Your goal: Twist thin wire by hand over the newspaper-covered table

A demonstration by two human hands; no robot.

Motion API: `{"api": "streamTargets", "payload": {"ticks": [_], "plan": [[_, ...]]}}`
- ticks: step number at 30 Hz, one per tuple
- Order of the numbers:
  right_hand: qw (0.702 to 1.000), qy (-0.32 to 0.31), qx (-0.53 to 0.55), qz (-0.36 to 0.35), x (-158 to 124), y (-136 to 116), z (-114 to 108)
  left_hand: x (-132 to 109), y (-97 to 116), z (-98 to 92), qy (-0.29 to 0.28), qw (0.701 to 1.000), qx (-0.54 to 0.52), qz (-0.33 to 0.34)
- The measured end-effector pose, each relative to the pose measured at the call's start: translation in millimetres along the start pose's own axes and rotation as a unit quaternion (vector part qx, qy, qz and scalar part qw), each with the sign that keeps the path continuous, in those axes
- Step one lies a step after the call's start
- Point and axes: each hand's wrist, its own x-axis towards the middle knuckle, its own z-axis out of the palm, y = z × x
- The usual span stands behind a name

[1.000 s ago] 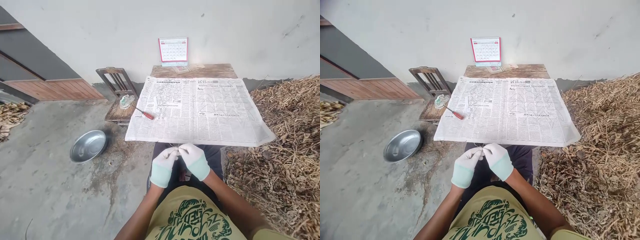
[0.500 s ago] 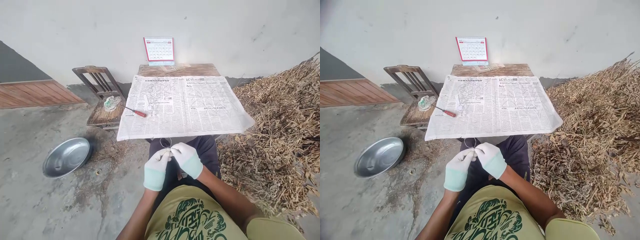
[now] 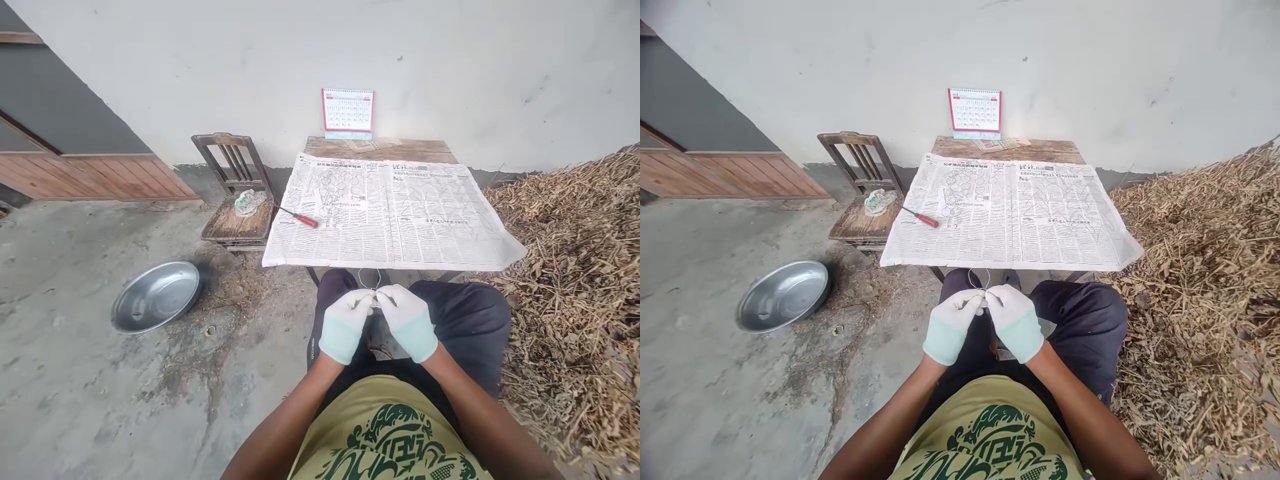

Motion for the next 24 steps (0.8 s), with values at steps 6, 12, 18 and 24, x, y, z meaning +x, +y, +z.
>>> {"api": "streamTargets", "payload": {"ticks": [6, 12, 18, 24], "plan": [[0.999, -0.022, -0.025, -0.042, 9.4, -4.0, -4.5, 1.7, 5.5, -1.9, 0.01, 1.0, 0.018, -0.004], [0.998, -0.019, -0.027, -0.062, 16.8, 11.8, -8.2, 7.2, 7.8, 5.3, 0.007, 0.999, 0.033, -0.006], [0.998, -0.028, -0.014, -0.056, 27.6, 17.7, -24.3, 17.9, 14.4, 20.7, 0.0, 0.998, 0.066, -0.004], [0.998, -0.016, -0.025, -0.049, 36.8, 28.5, -47.2, 29.1, 31.0, 41.2, -0.02, 0.991, 0.13, 0.029]]}}
